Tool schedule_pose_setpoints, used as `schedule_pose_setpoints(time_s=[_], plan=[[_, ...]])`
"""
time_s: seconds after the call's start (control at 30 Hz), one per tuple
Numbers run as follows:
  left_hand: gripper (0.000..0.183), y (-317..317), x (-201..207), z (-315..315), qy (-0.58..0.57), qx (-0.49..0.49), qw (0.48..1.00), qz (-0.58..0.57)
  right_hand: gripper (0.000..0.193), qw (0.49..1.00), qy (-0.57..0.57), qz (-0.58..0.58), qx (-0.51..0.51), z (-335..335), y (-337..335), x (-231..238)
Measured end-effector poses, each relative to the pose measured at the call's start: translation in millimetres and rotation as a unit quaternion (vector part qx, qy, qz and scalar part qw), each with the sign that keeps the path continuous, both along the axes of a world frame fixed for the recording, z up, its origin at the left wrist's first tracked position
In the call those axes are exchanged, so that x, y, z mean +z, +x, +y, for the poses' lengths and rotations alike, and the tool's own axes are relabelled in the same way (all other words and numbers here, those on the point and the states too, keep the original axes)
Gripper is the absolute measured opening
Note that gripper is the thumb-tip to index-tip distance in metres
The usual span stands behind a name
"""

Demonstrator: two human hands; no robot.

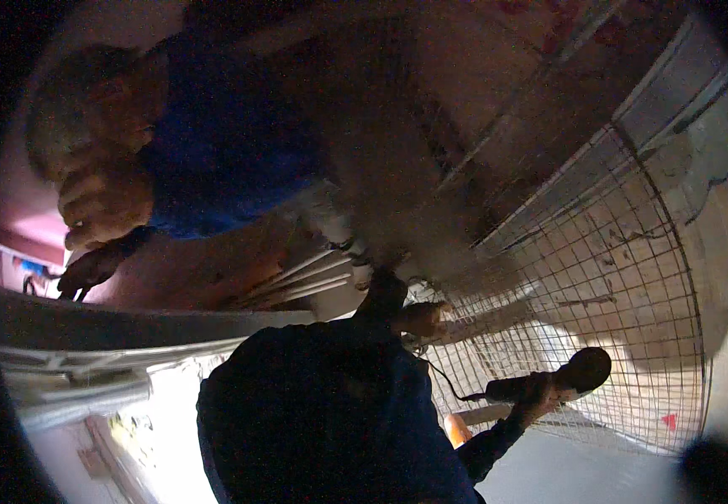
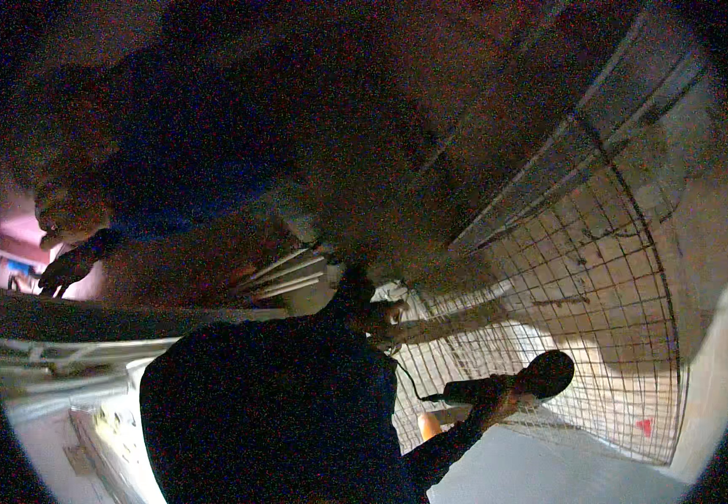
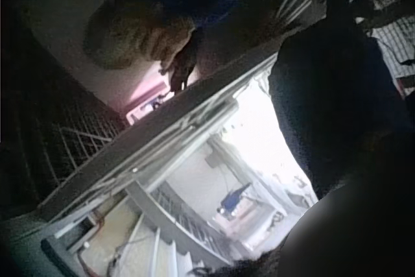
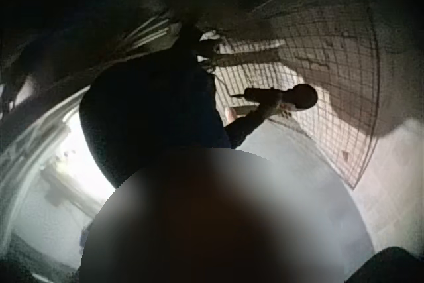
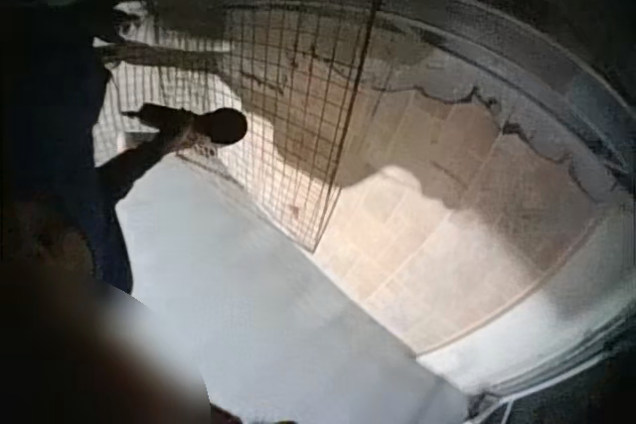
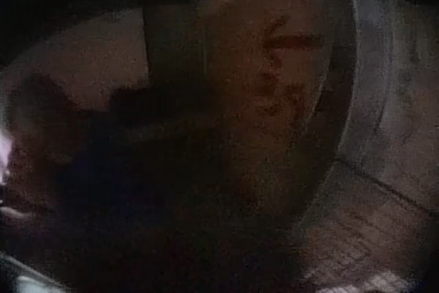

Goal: The person uses an angle grinder to cut a wire mesh attached to a wall. They hold the mesh steady with one hand while operating the grinder with the other, creating sparks as they cut along the grid lines.

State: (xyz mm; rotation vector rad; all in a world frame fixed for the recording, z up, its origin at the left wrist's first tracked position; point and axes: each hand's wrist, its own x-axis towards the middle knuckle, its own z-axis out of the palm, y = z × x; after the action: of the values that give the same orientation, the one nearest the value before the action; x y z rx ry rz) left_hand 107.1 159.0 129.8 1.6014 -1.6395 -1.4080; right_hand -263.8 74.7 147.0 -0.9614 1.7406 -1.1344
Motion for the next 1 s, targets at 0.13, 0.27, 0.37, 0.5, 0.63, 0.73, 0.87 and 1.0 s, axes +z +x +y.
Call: schedule_pose_setpoints(time_s=[0.13,0.27,0.37,0.5,0.63,0.73,0.87,1.0], plan=[[0.066,54.7,-47.0,53.2,0.009,0.134,0.990,-0.042,0.022,0.995,-0.071,-0.004,0.069,16.9,-7.0,-14.5],[0.057,80.3,-69.5,74.9,-0.008,0.220,0.973,-0.071,0.019,0.986,-0.048,-0.148,0.067,27.3,1.6,2.5],[0.053,92.2,-62.3,85.9,0.044,0.322,0.945,-0.029,0.021,0.978,-0.051,-0.197,-0.044,42.0,12.4,34.6],[0.052,99.7,-66.6,78.4,-0.013,0.246,0.966,-0.079,0.026,0.978,-0.062,-0.188,-0.072,48.6,10.0,52.1],[0.053,91.0,-94.4,67.3,0.064,0.222,0.963,-0.138,0.029,0.975,-0.083,-0.187,-0.089,63.7,-17.8,43.1],[0.064,76.1,-112.3,44.1,0.032,0.210,0.966,-0.147,0.025,0.980,-0.106,-0.151,-0.072,75.3,-30.7,32.9],[0.059,86.0,-107.3,13.0,0.155,0.040,0.957,-0.243,0.031,0.987,-0.104,-0.115,-0.046,87.4,-37.2,27.5],[0.056,114.8,-101.4,-31.9,0.162,0.001,0.933,-0.321,0.033,0.983,-0.087,-0.132,-0.088,89.0,-41.1,29.5]])
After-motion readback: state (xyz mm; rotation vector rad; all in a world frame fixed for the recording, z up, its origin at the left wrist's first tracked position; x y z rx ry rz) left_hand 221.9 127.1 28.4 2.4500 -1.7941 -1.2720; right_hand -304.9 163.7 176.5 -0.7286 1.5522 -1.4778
